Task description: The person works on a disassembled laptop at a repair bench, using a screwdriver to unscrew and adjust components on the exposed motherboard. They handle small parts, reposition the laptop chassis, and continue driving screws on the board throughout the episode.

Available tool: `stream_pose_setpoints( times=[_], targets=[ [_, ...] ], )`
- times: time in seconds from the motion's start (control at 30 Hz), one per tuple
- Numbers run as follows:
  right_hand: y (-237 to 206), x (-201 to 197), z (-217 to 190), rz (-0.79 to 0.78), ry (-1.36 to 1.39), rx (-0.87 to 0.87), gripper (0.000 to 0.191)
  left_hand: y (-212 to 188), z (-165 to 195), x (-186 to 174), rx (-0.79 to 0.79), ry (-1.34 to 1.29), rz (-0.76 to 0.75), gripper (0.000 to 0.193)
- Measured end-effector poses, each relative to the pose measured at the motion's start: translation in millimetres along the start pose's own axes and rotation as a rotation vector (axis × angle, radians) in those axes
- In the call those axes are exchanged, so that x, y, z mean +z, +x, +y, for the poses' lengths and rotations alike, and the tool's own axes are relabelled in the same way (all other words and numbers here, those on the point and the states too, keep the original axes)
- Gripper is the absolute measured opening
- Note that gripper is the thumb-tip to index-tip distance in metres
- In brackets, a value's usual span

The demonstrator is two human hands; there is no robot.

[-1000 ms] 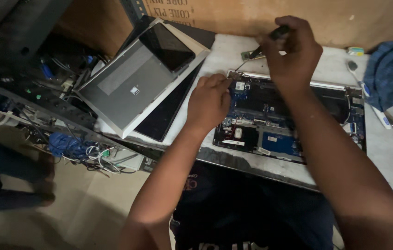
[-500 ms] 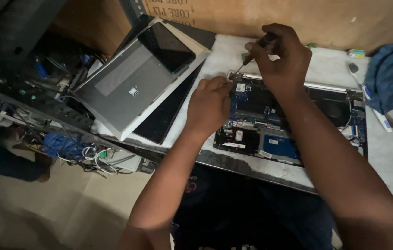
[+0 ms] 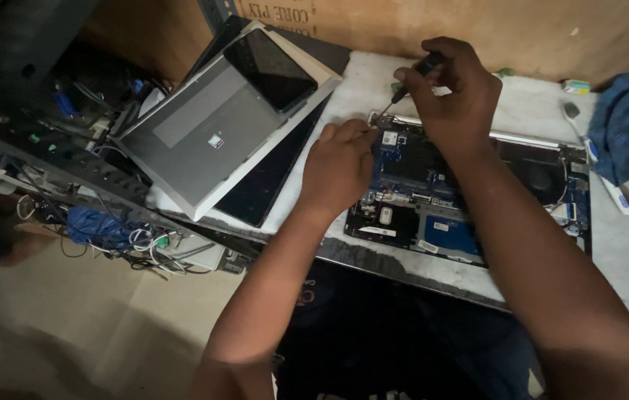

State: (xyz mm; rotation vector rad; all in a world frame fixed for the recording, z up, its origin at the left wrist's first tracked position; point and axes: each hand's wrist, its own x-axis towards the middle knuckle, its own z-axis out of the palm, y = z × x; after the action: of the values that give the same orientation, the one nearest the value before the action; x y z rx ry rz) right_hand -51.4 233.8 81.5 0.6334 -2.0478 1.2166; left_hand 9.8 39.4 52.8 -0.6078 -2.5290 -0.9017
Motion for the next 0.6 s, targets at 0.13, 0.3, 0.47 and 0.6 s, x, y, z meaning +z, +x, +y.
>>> stream_pose_setpoints(
  times=[0.13,0.3,0.47,0.6],
  targets=[
    [4.7,-0.9,-12.7,-0.095,-0.082,-0.034,0.041,-1.1,-3.8,-0.4,0.012,-0.027,-0.004,0.036],
    [15.1,-6.0,-27.6,-0.21,-0.204,-0.117,0.039,-1.8,-10.7,-5.7,-0.036,-0.193,0.05,0.036],
    [29.2,3.5,-34.4,-0.201,-0.153,-0.113,0.041,-5.9,-12.3,-12.6,-0.062,-0.185,0.19,0.035],
    [38.4,5.4,-37.8,-0.249,-0.224,-0.015,0.039,-7.2,-10.5,-19.2,-0.051,-0.271,0.243,0.034]
  ],
)
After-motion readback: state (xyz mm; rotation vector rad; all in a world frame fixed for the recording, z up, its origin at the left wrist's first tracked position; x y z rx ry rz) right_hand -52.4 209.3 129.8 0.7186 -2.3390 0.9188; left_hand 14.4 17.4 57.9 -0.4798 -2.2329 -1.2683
